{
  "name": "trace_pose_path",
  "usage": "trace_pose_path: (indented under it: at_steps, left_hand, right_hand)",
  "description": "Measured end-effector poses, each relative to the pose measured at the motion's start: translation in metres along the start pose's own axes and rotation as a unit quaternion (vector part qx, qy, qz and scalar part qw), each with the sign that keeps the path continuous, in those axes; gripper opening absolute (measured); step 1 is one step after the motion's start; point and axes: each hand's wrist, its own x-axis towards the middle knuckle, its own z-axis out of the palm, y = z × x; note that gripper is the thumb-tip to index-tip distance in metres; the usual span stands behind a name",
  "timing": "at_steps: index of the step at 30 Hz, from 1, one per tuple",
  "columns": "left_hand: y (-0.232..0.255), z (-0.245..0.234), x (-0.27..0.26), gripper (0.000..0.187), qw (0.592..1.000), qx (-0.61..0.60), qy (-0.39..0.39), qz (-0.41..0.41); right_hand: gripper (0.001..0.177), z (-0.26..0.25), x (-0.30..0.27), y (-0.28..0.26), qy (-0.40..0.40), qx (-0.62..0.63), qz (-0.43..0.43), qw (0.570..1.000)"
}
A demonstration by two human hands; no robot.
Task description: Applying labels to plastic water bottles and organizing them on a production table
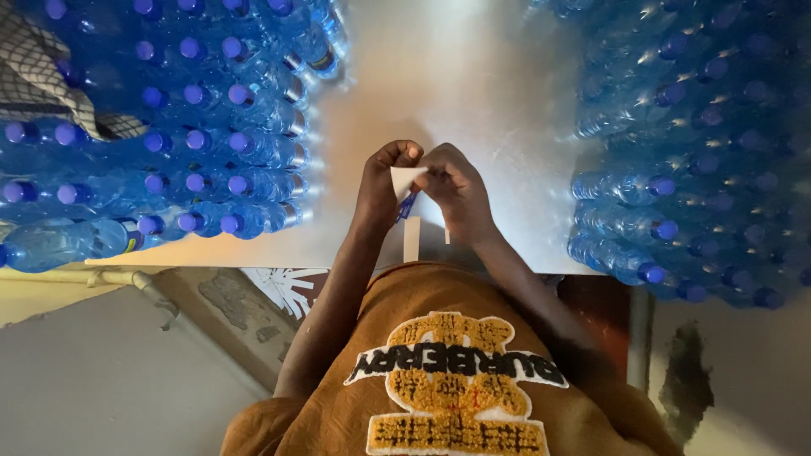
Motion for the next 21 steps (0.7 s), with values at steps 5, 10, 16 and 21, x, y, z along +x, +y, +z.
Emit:
trace_pose_path:
  at_steps: [5, 10, 16, 21]
  left_hand:
    - [0.014, -0.005, -0.009, 0.031, 0.997, 0.062, -0.018, 0.033]
    - [0.031, 0.006, -0.016, 0.014, 0.981, 0.174, -0.006, 0.088]
    - [0.04, 0.014, -0.016, 0.017, 0.978, 0.169, -0.018, 0.121]
    - [0.032, 0.034, -0.02, 0.013, 0.964, 0.211, 0.012, 0.163]
  right_hand:
    - [0.013, -0.017, 0.004, -0.001, 0.104, -0.033, 0.113, 0.988]
    - [0.012, -0.014, 0.002, -0.021, 0.1, 0.007, 0.112, 0.989]
    - [0.009, -0.013, -0.001, -0.018, 0.048, 0.053, 0.123, 0.99]
    - [0.008, 0.001, 0.001, -0.024, 0.049, -0.023, 0.08, 0.995]
